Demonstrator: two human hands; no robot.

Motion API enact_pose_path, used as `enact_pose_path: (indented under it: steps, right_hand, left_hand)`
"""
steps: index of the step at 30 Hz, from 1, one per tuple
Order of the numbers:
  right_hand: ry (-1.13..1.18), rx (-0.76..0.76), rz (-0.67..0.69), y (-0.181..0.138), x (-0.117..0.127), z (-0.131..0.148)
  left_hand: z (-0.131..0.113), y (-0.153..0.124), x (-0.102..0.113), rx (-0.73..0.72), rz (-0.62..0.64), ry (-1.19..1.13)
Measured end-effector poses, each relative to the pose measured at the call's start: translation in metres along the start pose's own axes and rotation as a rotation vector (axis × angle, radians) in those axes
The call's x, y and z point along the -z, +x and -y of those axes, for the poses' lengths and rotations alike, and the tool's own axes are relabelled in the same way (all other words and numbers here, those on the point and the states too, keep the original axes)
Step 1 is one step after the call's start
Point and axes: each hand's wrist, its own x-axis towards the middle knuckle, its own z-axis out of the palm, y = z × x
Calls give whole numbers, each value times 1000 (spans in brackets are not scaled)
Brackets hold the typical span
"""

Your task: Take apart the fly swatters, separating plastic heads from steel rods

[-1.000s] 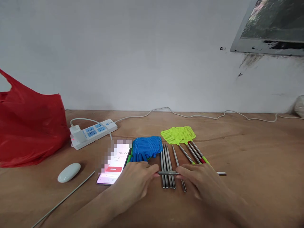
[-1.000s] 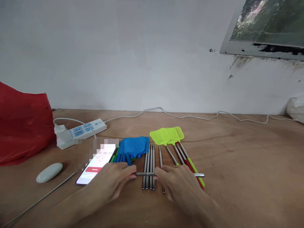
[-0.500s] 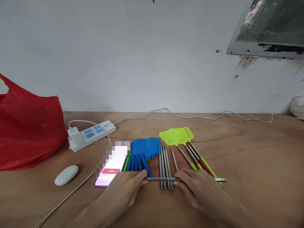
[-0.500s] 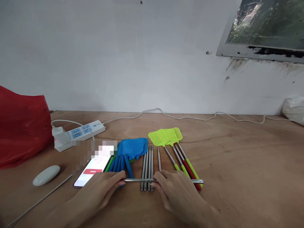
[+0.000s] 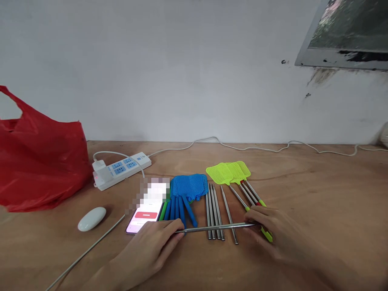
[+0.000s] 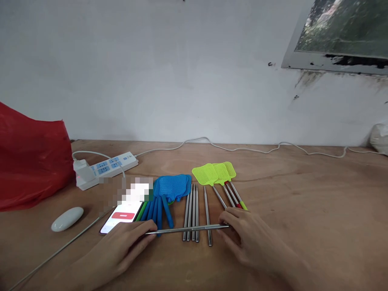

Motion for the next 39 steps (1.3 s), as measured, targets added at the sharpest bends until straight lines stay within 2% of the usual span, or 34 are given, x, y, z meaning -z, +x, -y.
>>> enact_pose_path:
  steps: [6,13,18,21,24,30,39]
  right_hand:
    - [-68,21,36,-9,-1,-10]
    - [-76,55,-100,-7,-3,-12]
    - [-133,126,-168,1,0,8]
    - [-160,174,-195,10,-8,27]
    - [-196,169,-227,16,-20,40]
    - [-153,129,-167,17,-31,36]
    - [-27,105,-78,10,-11,24]
  left_hand:
    - [-9,-2,1,-69,18,35]
    - [-8,5,10,-146,-60,65]
    - [-14,15,12,-167,-98,119]
    - [-25,22,4,-201,-80,107]
    - [-32,26,-2,-175,-62,134]
    - [-29,25,2,-146,-3,118]
    - [-21,18,7,-160,4,182]
